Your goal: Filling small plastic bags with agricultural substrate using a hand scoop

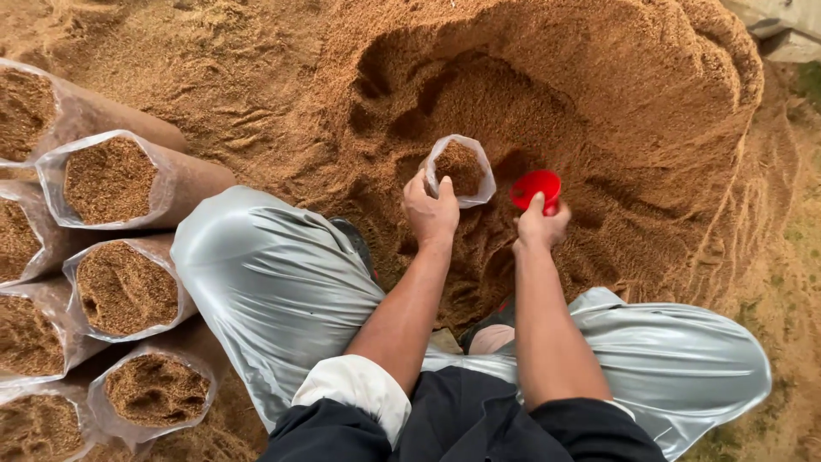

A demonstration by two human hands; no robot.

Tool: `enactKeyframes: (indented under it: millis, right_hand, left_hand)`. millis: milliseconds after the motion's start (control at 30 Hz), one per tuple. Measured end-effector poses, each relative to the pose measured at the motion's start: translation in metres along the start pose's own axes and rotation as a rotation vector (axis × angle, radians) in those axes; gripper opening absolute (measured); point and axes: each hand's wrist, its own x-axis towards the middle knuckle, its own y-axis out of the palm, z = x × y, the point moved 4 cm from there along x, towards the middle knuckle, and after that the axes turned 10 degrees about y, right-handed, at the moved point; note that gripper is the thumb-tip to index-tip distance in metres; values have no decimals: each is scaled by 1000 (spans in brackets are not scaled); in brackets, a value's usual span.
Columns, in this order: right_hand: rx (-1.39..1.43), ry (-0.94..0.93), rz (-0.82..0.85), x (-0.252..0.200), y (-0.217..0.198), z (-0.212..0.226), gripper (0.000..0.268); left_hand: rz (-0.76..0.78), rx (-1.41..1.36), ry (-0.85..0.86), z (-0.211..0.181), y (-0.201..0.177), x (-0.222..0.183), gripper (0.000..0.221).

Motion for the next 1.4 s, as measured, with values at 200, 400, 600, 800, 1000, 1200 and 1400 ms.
enactKeyframes:
  millis: [200,400,600,800,1000,1200,1400]
  right_hand:
    - [-77,229,129,76,26,-94,65]
    - [-523,-1073,568,-206,-29,176,60]
    - [-1363,-1105,993,-231,29,154,85]
    - [-1263,-1249,1251,-190,70,129,66]
    - [-1420,-1184,1230,-204,61,121,66]
    - [-1496,-1187,1139,-97,142,35,86]
    - [-1491,-1089,1255,-166,90,87,60]
  left_hand:
    - [160,-94,-54,-21,-9,-7,55]
    - [158,-71,-5,-23,-9,0,47]
    - [158,-214,-21,-3,-4,1,41]
    - [166,-224,-52,11,2,17,42]
    - [201,-169,-168,1,-10,14,42]
    - [193,-168,-108,6,-3,20,41]
    - [226,-59,-164,41,17,44,41]
